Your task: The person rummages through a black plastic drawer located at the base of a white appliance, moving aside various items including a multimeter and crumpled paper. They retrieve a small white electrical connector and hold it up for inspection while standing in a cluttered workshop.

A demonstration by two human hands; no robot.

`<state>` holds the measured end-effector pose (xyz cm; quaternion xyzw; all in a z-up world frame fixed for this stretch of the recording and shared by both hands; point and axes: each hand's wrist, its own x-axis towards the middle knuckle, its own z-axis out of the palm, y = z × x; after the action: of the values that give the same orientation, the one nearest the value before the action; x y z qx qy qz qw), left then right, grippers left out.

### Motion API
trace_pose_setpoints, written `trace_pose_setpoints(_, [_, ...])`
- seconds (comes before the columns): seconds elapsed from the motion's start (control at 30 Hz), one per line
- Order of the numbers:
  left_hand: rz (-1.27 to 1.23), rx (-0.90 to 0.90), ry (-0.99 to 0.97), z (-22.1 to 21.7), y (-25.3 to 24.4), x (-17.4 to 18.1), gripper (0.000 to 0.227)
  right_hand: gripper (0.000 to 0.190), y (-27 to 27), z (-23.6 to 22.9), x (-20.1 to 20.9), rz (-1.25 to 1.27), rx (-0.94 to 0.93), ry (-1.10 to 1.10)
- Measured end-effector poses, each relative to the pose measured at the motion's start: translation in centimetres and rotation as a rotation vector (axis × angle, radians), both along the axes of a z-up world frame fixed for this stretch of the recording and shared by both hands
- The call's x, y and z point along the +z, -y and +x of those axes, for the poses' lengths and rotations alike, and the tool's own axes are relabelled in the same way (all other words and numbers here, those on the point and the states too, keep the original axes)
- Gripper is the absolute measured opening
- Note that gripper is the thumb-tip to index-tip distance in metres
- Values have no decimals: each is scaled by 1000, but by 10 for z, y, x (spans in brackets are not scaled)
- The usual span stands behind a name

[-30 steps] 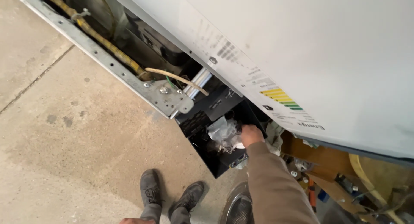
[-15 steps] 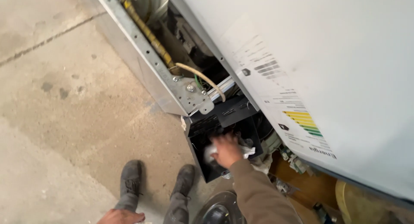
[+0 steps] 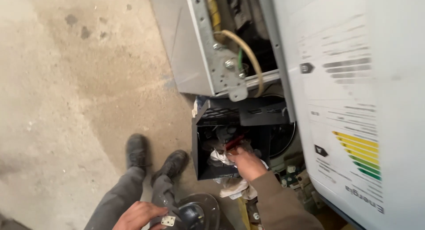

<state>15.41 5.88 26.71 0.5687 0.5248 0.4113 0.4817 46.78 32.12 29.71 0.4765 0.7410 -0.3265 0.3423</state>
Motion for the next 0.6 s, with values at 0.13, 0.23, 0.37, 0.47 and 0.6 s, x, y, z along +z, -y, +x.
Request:
trace_pose_setpoints(0.13, [13, -10, -29, 19, 16, -7, 37, 41, 0, 13, -51, -78, -66, -108])
trace_pose_setpoints(0.23, [7, -16, -19, 16, 21, -5, 38, 53, 4, 22, -65, -58, 17, -161])
trace_pose_setpoints(0.37, [-8, -22, -42, 6, 32, -7, 42, 39, -3, -1, -21, 90, -186, -171])
trace_pose_setpoints(0.47, [8, -59, -37, 5, 34, -20, 43, 22, -5, 14, -51, 627, -398, -400])
trace_pose_setpoints(0.6, [-48, -61, -32, 9, 27, -12, 42, 70, -7, -3, -71, 608, -480, -277])
